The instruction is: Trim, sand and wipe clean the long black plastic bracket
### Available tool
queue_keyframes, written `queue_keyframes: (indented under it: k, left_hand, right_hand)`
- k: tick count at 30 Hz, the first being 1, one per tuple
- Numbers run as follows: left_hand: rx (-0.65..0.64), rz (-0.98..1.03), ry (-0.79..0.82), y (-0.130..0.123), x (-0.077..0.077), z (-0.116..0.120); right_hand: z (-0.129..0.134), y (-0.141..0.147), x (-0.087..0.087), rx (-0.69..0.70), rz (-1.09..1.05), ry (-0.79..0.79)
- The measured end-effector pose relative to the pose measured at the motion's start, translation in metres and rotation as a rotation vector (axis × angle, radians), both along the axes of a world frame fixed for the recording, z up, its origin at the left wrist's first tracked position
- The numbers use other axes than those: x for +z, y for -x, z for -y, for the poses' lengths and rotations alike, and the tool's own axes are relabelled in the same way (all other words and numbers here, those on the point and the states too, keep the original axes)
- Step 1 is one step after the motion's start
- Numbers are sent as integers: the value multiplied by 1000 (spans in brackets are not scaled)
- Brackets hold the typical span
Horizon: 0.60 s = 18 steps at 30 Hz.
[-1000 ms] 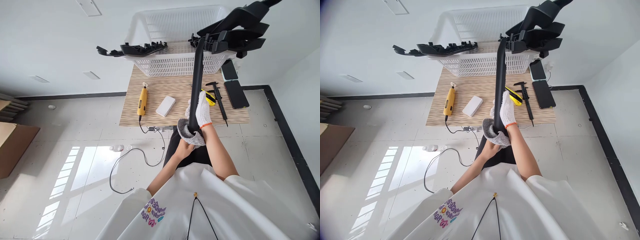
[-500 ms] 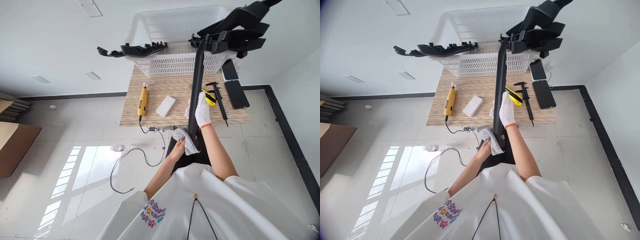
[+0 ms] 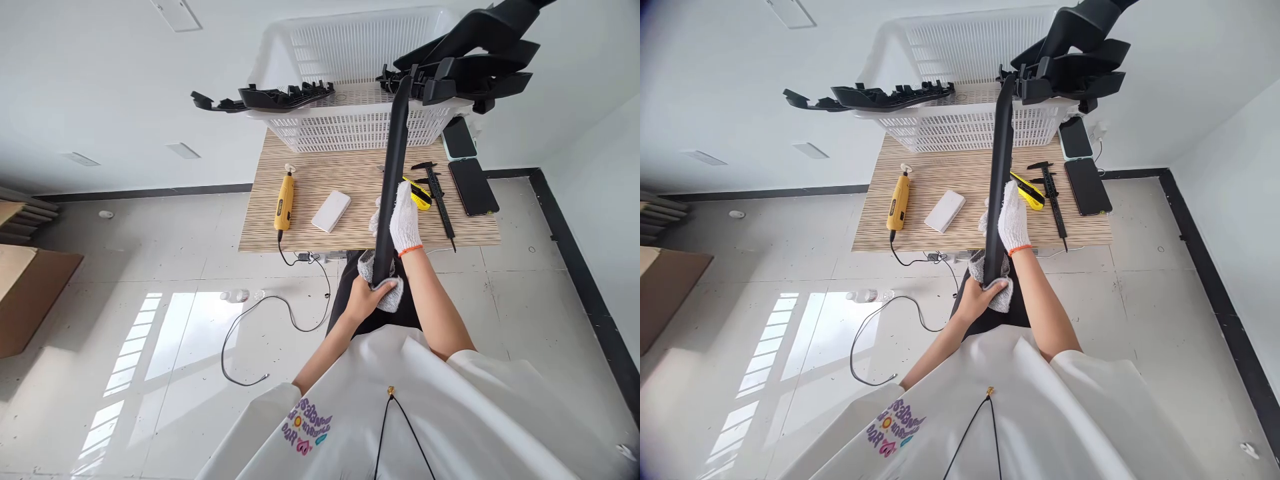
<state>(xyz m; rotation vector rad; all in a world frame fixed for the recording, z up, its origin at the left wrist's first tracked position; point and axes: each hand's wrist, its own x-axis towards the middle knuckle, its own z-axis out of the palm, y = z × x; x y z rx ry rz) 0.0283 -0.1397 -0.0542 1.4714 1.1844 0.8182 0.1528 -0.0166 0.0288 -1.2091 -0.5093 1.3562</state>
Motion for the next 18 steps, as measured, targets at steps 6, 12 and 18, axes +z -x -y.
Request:
queue_keyframes:
  k: [6, 12, 18]
  left_hand:
    - [280, -222, 43, -9, -2, -9]
    - [-165, 10, -29, 3, 5, -16]
    - [-23, -45, -48, -9, 12, -7]
  right_hand:
    - [-1, 2, -2, -22, -47, -29]
    - [0, 2, -2, -15, -18, -27]
    - [-3, 0, -5, -38, -20, -26]
